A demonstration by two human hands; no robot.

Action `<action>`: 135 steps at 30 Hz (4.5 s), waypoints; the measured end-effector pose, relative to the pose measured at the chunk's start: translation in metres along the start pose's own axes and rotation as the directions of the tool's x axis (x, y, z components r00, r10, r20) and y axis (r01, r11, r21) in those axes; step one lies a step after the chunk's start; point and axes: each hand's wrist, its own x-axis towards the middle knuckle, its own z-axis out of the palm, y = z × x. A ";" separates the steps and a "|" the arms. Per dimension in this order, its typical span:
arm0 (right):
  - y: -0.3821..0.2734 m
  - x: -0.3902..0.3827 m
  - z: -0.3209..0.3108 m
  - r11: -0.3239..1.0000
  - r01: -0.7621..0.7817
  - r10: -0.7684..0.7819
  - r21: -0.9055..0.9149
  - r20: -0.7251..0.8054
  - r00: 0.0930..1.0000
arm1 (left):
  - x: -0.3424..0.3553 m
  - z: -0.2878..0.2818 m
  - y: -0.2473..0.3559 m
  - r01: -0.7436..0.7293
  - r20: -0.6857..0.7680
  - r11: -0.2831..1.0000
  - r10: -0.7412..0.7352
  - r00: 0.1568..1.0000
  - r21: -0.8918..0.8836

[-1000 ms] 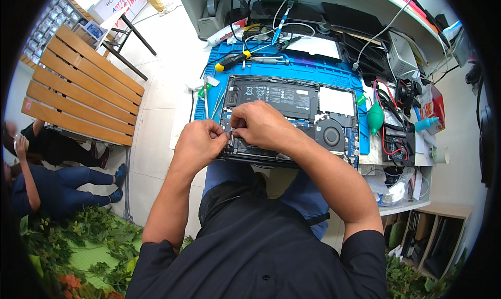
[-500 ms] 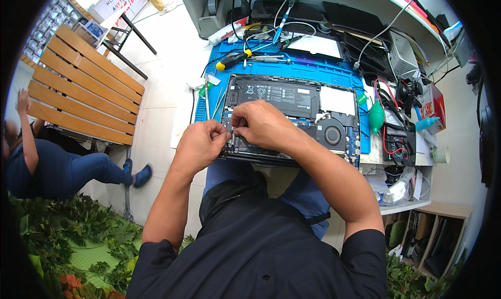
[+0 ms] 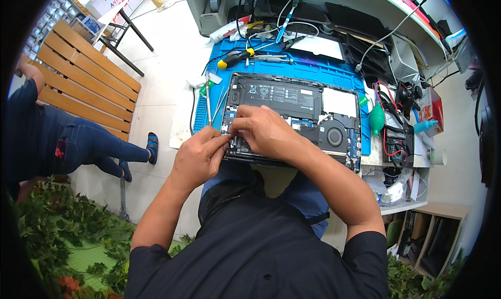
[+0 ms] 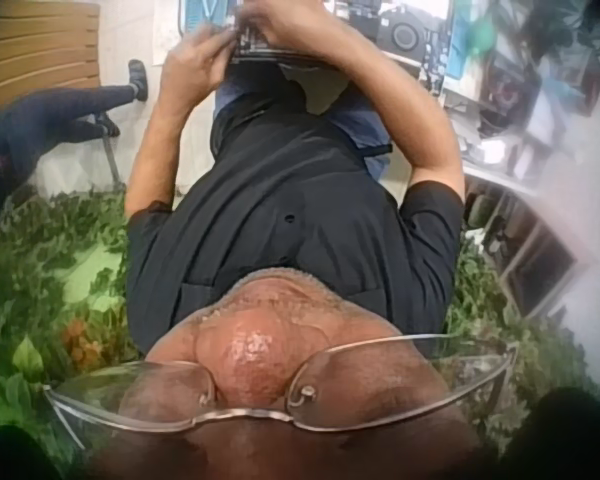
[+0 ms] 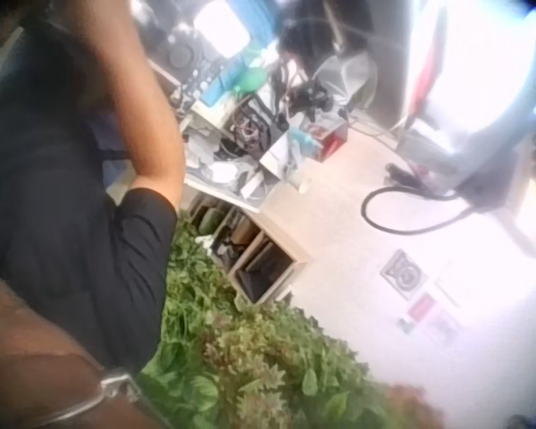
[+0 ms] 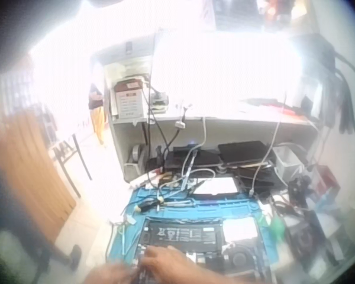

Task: The person works on the internal components of a laptop, handling cables and small parts by hand.

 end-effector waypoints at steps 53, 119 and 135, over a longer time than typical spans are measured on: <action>0.001 -0.027 0.006 0.993 0.061 -0.065 -0.104 -0.031 0.997 | 0.012 -0.010 -0.058 -0.308 0.173 0.934 0.339 0.925 -0.180; 0.002 -0.037 0.007 0.976 0.072 -0.090 -0.208 -0.081 0.993 | 0.027 -0.021 -0.037 -0.375 0.291 0.927 0.360 0.886 -0.005; -0.015 -0.039 0.009 0.906 0.171 -0.181 -0.387 0.010 0.983 | 0.023 -0.017 -0.041 -0.315 0.162 0.948 0.303 0.939 0.056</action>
